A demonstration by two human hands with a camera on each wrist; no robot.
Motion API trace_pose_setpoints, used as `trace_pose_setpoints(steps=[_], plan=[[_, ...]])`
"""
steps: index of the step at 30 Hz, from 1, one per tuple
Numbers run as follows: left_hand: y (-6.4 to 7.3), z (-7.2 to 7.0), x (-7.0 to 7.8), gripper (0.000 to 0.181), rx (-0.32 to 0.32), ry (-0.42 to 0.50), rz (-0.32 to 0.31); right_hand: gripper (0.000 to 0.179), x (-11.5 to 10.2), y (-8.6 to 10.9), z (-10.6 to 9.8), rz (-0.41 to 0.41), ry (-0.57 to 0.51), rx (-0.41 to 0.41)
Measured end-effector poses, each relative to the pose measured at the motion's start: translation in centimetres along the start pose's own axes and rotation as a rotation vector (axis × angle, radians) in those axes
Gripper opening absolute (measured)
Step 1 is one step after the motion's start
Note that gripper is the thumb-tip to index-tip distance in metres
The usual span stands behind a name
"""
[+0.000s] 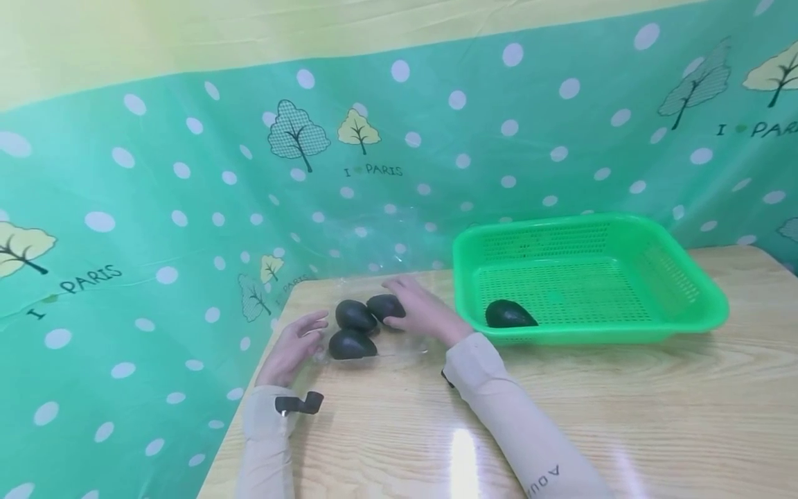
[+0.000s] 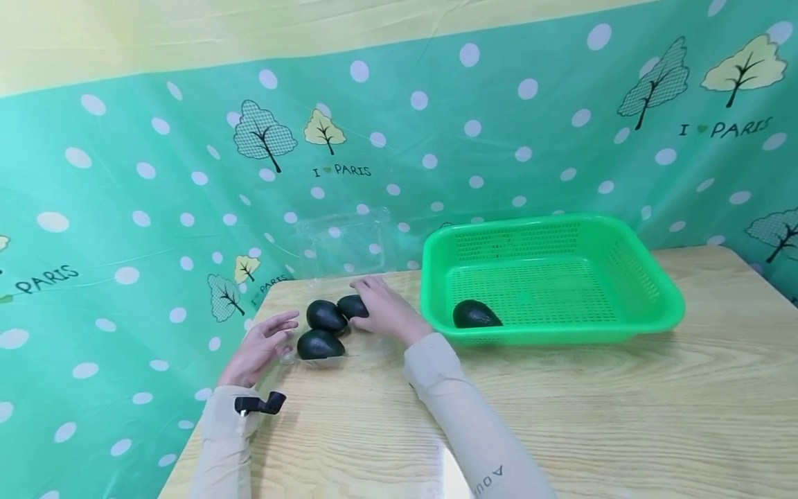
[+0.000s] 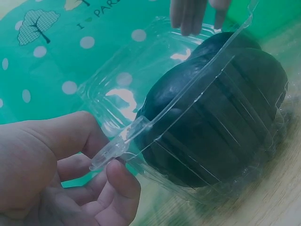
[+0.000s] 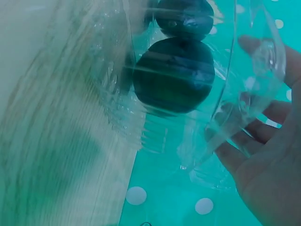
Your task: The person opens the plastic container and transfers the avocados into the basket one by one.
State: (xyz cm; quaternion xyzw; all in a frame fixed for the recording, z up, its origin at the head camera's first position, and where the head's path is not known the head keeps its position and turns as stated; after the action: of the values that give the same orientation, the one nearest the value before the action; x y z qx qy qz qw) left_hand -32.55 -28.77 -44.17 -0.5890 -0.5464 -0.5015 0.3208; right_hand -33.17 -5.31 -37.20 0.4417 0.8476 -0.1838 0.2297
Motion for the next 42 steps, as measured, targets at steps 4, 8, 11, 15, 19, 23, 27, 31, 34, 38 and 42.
trace_pose_setpoints(steps=[4,8,11,15,19,23,27,31,34,38,42], plan=[[0.1,0.0,-0.1,0.055,0.011,0.005,-0.008,0.072,0.1,-0.2,0.5,0.006,-0.009,-0.019],[0.2,0.1,0.0,0.054,0.011,-0.009,-0.009,0.073,0.0,-0.4,0.8,-0.015,-0.028,-0.019],[0.3,0.0,0.0,0.054,0.010,-0.019,-0.005,0.073,-0.2,-0.6,1.1,-0.031,-0.046,-0.019],[0.4,0.2,0.1,0.056,-0.004,0.008,-0.008,0.070,-0.2,-0.9,1.6,-0.047,-0.033,-0.024],[0.8,0.4,0.6,0.056,-0.009,0.018,-0.017,0.063,0.0,-1.0,2.1,-0.063,-0.004,-0.016],[0.6,0.2,0.2,0.056,0.002,0.006,-0.011,0.059,-0.1,-1.1,2.2,-0.074,0.014,-0.004],[0.3,0.2,0.1,0.056,0.006,0.009,-0.003,0.060,0.0,-1.3,2.3,-0.067,0.042,-0.001],[0.2,0.2,0.0,0.055,0.005,0.018,-0.005,0.059,0.1,-1.3,2.6,-0.058,0.082,0.008],[0.2,0.2,0.0,0.055,0.006,0.018,-0.008,0.059,0.3,-1.3,2.7,-0.055,0.100,0.019],[0.2,0.2,0.0,0.055,0.008,0.019,-0.006,0.060,0.3,-1.3,2.7,-0.057,0.129,0.042],[0.2,0.2,0.1,0.056,0.005,0.026,-0.001,0.060,0.3,-1.3,2.8,-0.046,0.157,0.050]])
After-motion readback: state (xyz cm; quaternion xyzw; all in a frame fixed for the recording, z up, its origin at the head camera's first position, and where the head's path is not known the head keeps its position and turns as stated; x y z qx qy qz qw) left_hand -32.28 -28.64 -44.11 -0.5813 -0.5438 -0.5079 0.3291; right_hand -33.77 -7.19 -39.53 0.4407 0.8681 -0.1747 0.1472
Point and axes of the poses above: each hand's wrist, its own y-axis away from the middle knuckle, its own z-axis out of the palm, x = y × z, the point moved 10 cm from there along -y, towards the middle knuckle, and after that the axes turned 4 degrees about -x, right-handed, at the moved point
